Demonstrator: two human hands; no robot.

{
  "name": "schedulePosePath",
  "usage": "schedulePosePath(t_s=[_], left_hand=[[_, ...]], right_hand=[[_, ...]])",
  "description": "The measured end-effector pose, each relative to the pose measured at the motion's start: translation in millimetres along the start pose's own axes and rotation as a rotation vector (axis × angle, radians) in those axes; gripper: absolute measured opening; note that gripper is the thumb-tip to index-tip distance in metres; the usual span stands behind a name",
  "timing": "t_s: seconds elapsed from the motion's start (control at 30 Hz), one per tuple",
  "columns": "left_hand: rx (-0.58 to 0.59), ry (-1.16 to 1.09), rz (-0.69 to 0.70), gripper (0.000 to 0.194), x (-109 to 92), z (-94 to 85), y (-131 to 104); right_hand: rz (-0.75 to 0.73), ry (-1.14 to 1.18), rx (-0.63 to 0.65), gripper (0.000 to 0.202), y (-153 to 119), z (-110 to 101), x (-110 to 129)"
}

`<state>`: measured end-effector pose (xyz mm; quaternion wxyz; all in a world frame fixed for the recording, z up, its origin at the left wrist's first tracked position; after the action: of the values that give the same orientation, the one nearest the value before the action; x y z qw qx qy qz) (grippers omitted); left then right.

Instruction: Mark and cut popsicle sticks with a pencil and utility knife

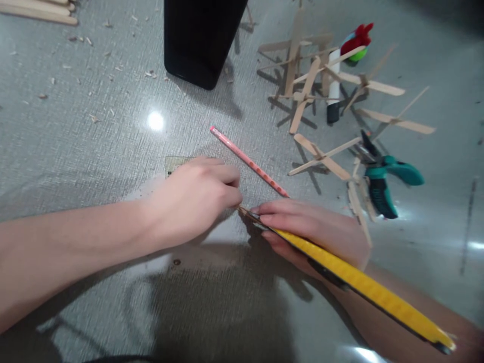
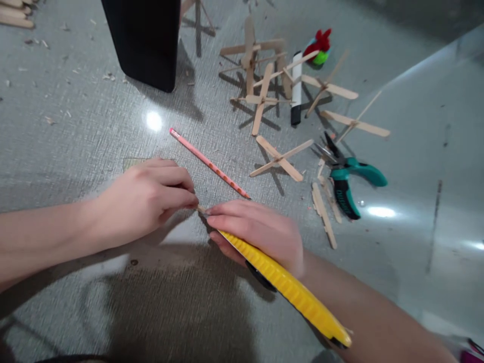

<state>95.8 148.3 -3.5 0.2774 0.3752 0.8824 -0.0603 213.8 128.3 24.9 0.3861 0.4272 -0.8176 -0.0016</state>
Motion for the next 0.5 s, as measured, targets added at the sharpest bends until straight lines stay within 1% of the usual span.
schedulePosePath(t_s=[0.07,0.17,0.23,0.33,0.5], left_hand=[[0.004,0.008,-0.004,0.024,-0.6,0.0,1.1],[0.019,0.013,-0.02,0.021,-1.1,0.4,2.9],[0.025,0.009,-0.03,0.023,-1.3,0.2,4.1],[0.026,0.002,-0.03,0.029,-1.5,-0.3,5.8],[0.055,-0.007,-0.017,0.023,-1.2,3.0,8.6]], right_hand=[[-0.037,-0.032,0.018,0.015,-1.1,0.9,2.5],[-0.074,-0.1,0.082,0.014,-4.0,5.0,5.6],[-0.081,-0.136,0.096,0.015,-5.6,5.3,7.2],[-0.09,-0.145,0.081,0.016,-6.6,3.2,10.6],[-0.023,-0.116,0.112,0.026,-5.7,4.2,6.3]])
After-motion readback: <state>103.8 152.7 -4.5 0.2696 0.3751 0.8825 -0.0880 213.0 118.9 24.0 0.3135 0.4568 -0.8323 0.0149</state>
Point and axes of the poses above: each hand's wrist, its own y-axis towards the middle knuckle, its own z-axis out of the palm, x = y × z, the point moved 9 cm from there along y, towards the middle knuckle, and after that the axes turned 1 degree about y, right-handed, at the moved point
